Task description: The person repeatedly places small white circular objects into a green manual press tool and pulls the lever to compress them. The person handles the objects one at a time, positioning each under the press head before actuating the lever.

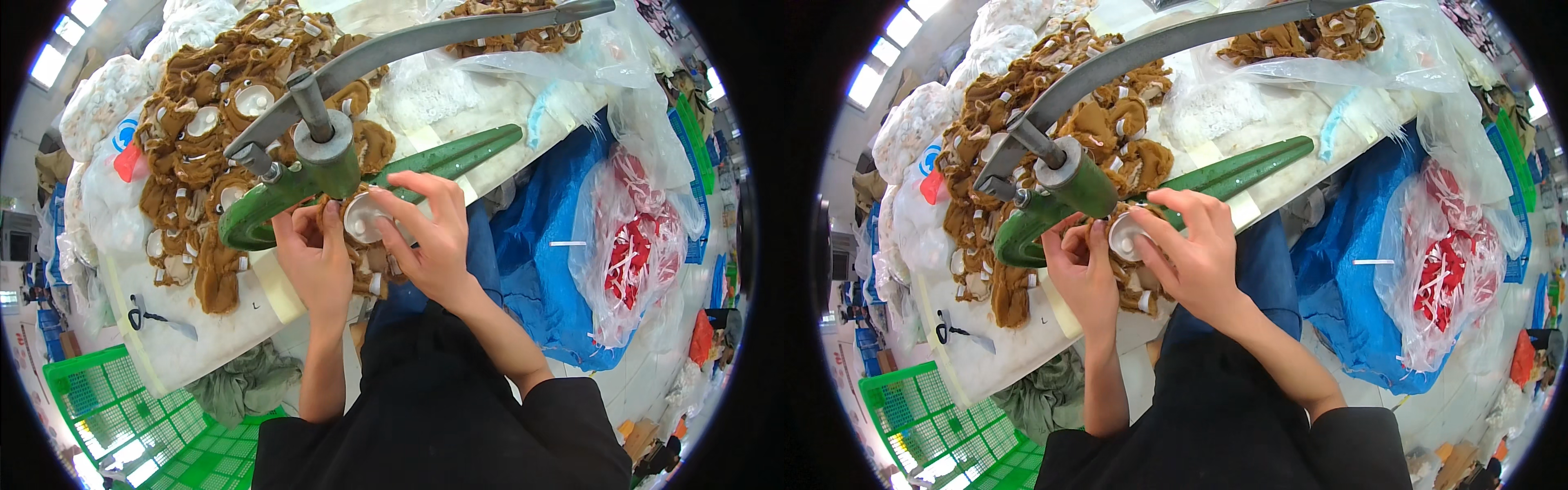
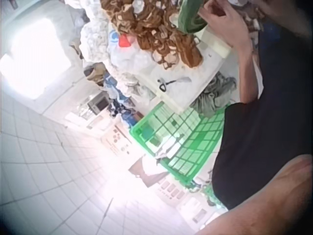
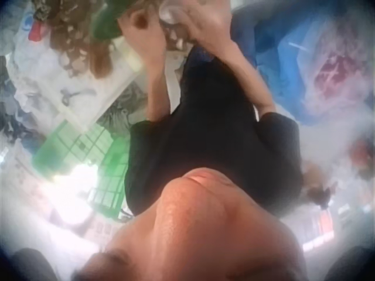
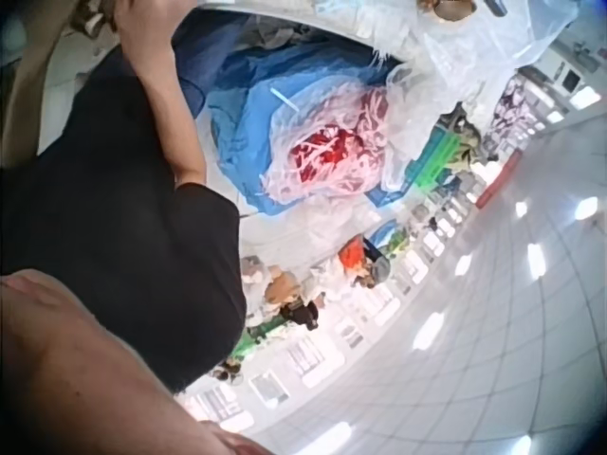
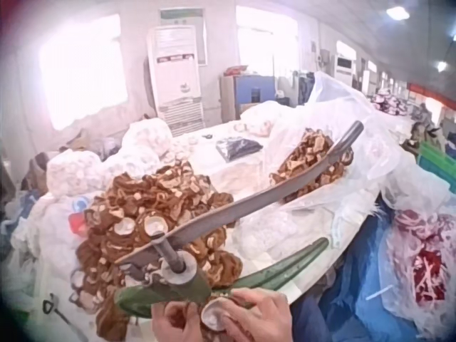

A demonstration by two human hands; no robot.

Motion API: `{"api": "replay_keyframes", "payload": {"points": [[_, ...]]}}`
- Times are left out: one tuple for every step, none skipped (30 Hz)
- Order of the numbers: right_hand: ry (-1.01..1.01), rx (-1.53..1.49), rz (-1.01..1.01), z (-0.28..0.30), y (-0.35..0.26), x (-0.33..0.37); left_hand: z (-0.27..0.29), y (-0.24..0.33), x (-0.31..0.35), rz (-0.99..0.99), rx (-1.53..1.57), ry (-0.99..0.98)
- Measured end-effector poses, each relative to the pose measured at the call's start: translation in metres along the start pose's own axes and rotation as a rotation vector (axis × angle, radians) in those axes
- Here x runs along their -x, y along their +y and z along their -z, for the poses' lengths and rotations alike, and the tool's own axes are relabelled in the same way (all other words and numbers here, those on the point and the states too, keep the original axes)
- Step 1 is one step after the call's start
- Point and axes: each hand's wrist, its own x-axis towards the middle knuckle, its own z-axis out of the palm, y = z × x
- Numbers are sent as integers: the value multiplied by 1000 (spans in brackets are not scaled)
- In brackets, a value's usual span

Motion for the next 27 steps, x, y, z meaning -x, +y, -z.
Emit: {"api": "replay_keyframes", "payload": {"points": [[-10, 24, 46, -4, 3, -4, -3, 1, -3, -17, -26, 12], [-22, 49, 91, -7, 5, -9, -4, -3, -5, -18, -36, 18], [-27, 44, 123, -12, 8, -10, -6, -9, -6, -19, -47, 24], [-32, 49, 121, -15, 10, -10, -6, -12, -7, -20, -58, 30], [-38, 55, 117, -18, 11, -10, -7, -10, -8, -11, -98, 17], [-44, 61, 114, -19, 13, -9, -7, -5, -8, -1, -139, 5], [-53, 63, 103, -20, 13, -9, -7, -2, -9, 8, -180, -9], [-61, 64, 91, -20, 14, -8, -7, -1, -10, 13, -196, -17], [-70, 65, 80, -20, 14, -7, -6, -1, -11, 18, -211, -27], [-75, 64, 82, -20, 14, -7, -4, -1, -12, 23, -227, -37], [-78, 63, 86, -21, 15, -7, -3, -1, -12, 40, -229, -45], [-81, 62, 89, -21, 15, -7, -1, -2, -12, 56, -232, -53], [-93, 64, 95, -20, 15, -7, 0, -2, -12, 72, -235, -62], [-104, 65, 101, -19, 14, -8, 2, -2, -11, 68, -195, -72], [-114, 66, 106, -17, 14, -8, 3, -2, -10, 64, -155, -83], [-113, 80, 117, -17, 13, -10, 4, -1, -10, 60, -115, -93], [-114, 98, 127, -16, 11, -11, 3, -1, -10, 61, -108, -79], [-114, 117, 137, -16, 10, -12, 2, 0, -10, 62, -100, -63], [-113, 115, 143, -16, 9, -12, 1, 1, -10, 63, -93, -48], [-109, 117, 150, -15, 8, -13, 0, -1, -11, 53, -71, -42], [-105, 118, 157, -14, 7, -13, 0, -4, -11, 44, -49, -35], [-108, 117, 150, -14, 6, -14, -1, -5, -10, 35, -28, -28], [-109, 116, 145, -14, 6, -14, -2, -2, -11, 41, -18, -22], [-111, 115, 139, -14, 6, -14, -3, -2, -11, 47, -39, -17], [-97, 125, 149, -14, 8, -14, -3, -3, -11, 53, -59, -12], [-99, 113, 146, -14, 9, -14, -4, -4, -12, 57, -79, -7], [-101, 102, 143, -14, 10, -14, -4, -2, -12, 49, -107, -14]]}}
